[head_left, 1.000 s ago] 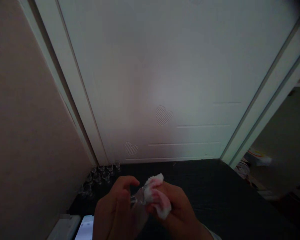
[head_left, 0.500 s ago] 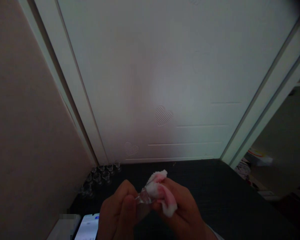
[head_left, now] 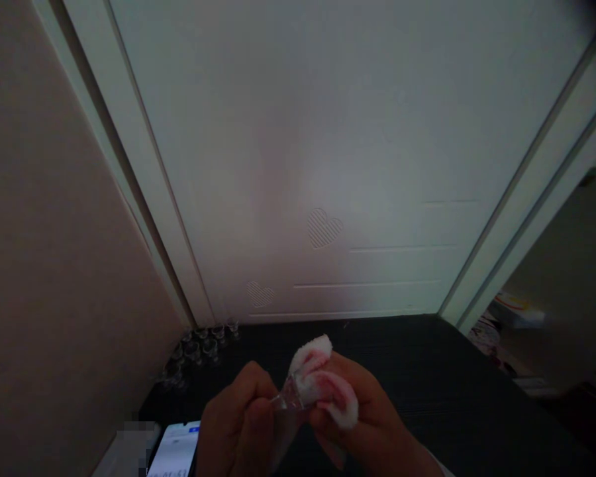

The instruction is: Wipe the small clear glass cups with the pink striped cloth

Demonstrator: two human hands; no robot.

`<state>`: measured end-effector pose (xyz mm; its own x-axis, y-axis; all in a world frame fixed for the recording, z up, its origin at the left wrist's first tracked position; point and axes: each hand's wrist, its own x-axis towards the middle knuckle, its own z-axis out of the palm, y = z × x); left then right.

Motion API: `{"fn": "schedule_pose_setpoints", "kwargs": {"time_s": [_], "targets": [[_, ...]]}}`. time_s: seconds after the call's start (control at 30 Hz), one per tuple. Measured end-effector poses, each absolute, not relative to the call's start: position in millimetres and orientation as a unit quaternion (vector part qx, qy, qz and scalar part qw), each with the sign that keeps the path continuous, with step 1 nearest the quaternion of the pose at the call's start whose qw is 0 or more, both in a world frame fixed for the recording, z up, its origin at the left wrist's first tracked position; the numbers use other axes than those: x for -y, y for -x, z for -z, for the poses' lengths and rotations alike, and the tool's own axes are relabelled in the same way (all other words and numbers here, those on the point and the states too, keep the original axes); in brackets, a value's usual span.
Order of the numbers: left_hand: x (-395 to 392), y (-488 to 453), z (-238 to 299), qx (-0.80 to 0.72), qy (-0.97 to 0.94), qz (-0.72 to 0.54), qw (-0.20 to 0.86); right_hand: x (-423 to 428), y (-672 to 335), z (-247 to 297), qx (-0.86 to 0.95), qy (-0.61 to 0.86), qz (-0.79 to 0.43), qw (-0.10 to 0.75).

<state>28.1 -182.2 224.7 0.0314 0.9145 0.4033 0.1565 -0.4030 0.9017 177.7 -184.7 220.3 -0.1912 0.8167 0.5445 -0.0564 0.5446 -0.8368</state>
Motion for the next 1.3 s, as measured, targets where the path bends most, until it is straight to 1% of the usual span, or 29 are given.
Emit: {"fn": "schedule_pose_setpoints", "kwargs": {"time_s": [0.07, 0.13, 0.23, 0.33, 0.4, 0.53, 0.7, 0.9, 1.1, 1.3], "targets": [[182, -28, -223, -0.425, -0.611, -0.538, 0.396, 184, -176, -218, 0.667, 0.272, -0.383, 0.578], [180, -27, -222, -0.434, -0.594, -0.532, 0.419, 183, -175, -216, 0.663, 0.27, -0.387, 0.582], [176, -29, -222, -0.444, -0.58, -0.54, 0.419, 183, -176, -213, 0.652, 0.284, -0.397, 0.579], [170, -32, -221, -0.413, -0.584, -0.542, 0.441, 182, -179, -209, 0.646, 0.301, -0.396, 0.579], [164, -34, -220, -0.387, -0.607, -0.526, 0.453, 181, -180, -205, 0.63, 0.318, -0.396, 0.587], [157, -35, -217, -0.383, -0.635, -0.495, 0.453, 180, -182, -196, 0.584, 0.362, -0.417, 0.595], [157, -35, -213, -0.368, -0.645, -0.476, 0.471, 177, -185, -185, 0.583, 0.36, -0.41, 0.601], [156, -35, -213, -0.353, -0.662, -0.431, 0.501, 175, -187, -178, 0.553, 0.356, -0.433, 0.616], [153, -30, -213, -0.36, -0.671, -0.427, 0.488, 170, -187, -182, 0.575, 0.353, -0.409, 0.614], [147, -23, -215, -0.352, -0.677, -0.458, 0.455, 167, -186, -188, 0.608, 0.336, -0.399, 0.598]]}}
